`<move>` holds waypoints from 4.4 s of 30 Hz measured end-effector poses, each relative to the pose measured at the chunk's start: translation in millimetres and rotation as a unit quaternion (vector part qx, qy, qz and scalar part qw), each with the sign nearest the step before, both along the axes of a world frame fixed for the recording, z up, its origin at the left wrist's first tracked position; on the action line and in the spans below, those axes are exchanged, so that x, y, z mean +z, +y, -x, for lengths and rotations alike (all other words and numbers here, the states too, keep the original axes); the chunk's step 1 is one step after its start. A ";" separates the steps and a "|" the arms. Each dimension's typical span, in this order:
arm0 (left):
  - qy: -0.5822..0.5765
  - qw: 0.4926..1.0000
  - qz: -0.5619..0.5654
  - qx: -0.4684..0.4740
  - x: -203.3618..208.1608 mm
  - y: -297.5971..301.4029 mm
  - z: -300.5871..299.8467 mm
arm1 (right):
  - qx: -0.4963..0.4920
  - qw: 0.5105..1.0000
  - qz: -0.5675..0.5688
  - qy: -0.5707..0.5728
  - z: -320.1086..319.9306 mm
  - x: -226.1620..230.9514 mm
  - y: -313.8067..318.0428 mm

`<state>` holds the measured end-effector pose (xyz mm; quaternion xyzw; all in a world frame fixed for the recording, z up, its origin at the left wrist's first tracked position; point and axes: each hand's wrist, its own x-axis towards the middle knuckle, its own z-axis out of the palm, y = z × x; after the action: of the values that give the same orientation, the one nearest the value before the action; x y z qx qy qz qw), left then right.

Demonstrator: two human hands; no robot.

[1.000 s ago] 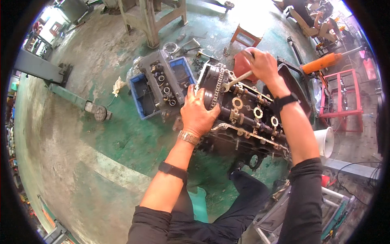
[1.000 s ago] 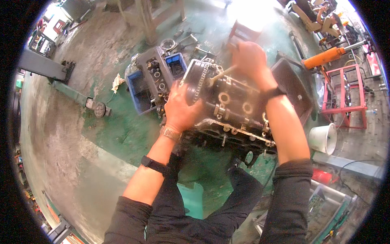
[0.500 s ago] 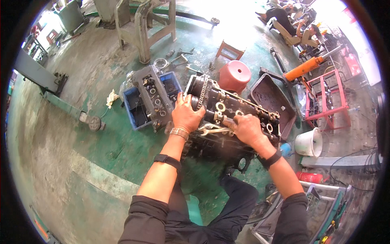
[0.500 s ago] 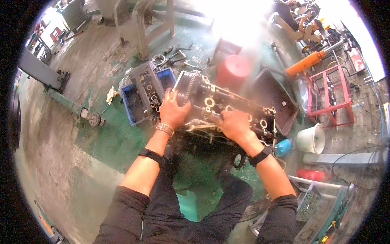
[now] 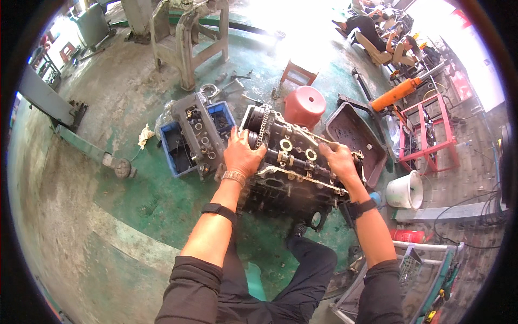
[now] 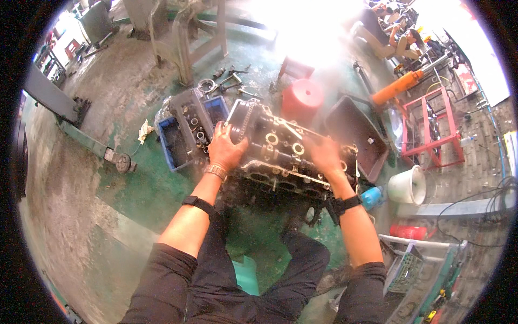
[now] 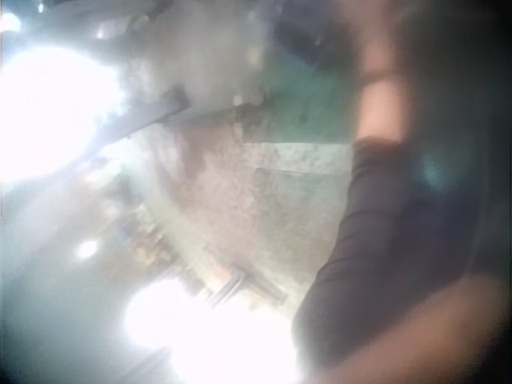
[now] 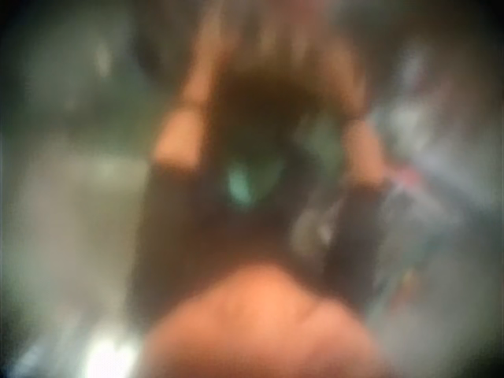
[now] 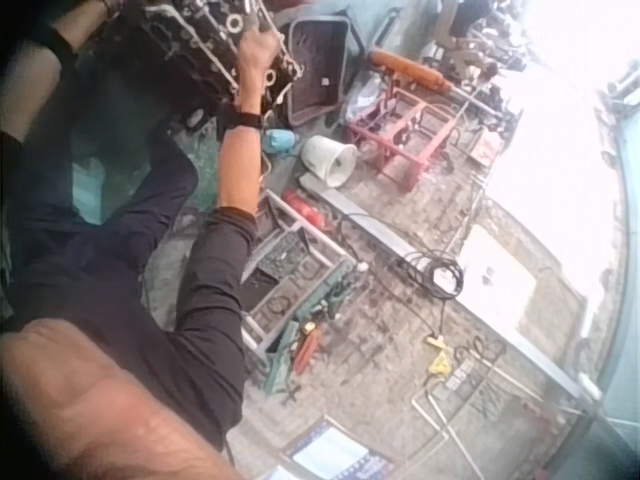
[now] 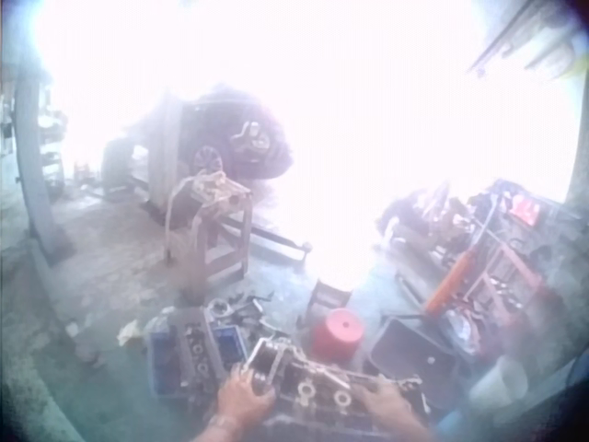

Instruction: The person works on a disassembled engine block, using a wrench to loosen and remove bolts from the cylinder head area. They rotate the engine to access different sides and continue removing fasteners by hand and with the wrench.

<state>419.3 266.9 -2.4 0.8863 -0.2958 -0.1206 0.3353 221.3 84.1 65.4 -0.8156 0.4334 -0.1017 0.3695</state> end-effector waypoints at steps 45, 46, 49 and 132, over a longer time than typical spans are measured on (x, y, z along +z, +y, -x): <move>-0.003 0.999 0.031 0.013 -1.3 -1.5 1.0 | -0.083 0.996 0.024 -0.032 -114.7 -38.9 80.8; -0.001 0.999 0.029 0.013 -1.3 -1.7 1.0 | -0.083 0.996 -0.003 -0.031 -115.8 -38.3 78.9; 0.003 0.999 0.030 0.010 -1.0 -1.3 0.5 | -0.091 0.996 -0.011 -0.007 -122.4 -37.0 77.7; 0.078 0.996 0.049 -0.015 5.2 2.2 -2.2 | -0.005 0.941 0.208 0.267 -138.1 -18.5 93.2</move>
<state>421.6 269.2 2.8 0.8522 -0.2879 -0.1800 0.3980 359.4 177.3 46.9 -0.8696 0.4890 0.0303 0.0615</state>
